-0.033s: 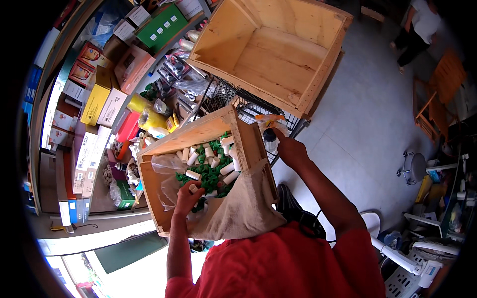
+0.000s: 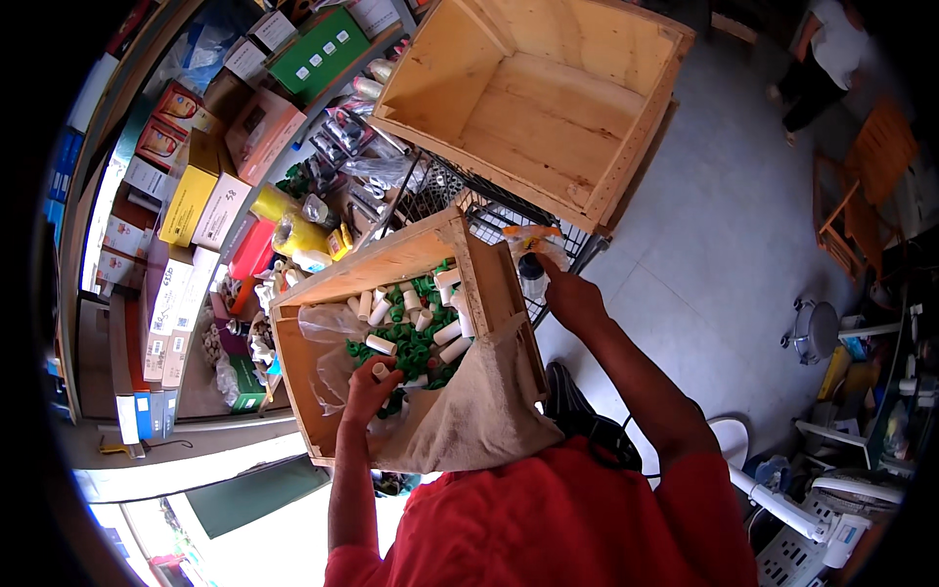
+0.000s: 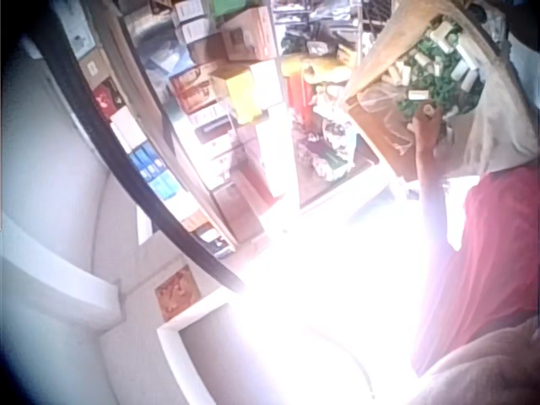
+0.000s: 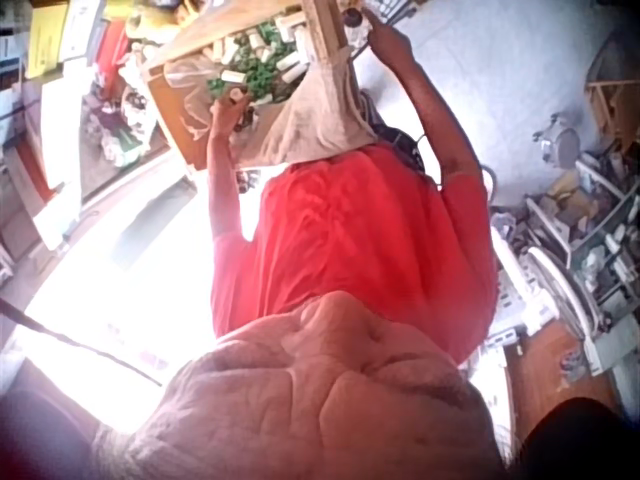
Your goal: The person repeatedly picks up white cylindrical pipe fittings and green plastic connectors from a wooden crate. They align and press the green connectors onto the white fittings by hand, then place the assembled units back into the crate. The process is repetitive and performed entirely by hand without tools.
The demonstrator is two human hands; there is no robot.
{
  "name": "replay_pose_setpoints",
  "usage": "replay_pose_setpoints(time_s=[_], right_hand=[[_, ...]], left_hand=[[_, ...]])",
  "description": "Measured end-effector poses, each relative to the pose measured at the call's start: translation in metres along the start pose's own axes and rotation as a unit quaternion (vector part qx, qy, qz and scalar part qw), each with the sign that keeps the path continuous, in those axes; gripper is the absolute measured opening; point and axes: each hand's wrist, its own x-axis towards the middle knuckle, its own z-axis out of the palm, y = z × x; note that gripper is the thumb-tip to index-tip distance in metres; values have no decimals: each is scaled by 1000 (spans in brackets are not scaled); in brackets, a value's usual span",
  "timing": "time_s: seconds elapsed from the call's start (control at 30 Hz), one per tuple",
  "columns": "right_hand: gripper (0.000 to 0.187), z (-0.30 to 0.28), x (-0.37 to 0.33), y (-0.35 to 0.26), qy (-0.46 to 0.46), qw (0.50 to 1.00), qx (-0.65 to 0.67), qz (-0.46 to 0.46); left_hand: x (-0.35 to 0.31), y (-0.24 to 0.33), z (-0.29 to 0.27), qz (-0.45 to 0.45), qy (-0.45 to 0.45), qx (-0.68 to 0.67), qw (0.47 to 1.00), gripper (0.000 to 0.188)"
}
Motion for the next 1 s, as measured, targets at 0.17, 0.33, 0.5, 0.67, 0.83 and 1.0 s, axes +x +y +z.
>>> replay_pose_setpoints(time_s=[0.17,0.33,0.5,0.67,0.83,1.0], right_hand=[[53,18,-3,11,-30,999,0,17],[55,32,-14,23,-25,999,19,7],[62,32,-13,14,-31,998,47,22],[63,50,-10,30,-51,999,-16,7],[64,45,-14,18,-6,999,32,22],[63,62,-8,39,-35,999,0,-2]], left_hand=[[1,-2,-2,9,5,5,1000,26],[0,-4,-1,8,-3,19,1000,25],[-2,-6,0,19,12,36,999,26],[0,-3,-1,24,-8,34,999,26],[-1,-5,0,47,11,60,997,27],[2,-5,-1,28,6,51,998,28]])
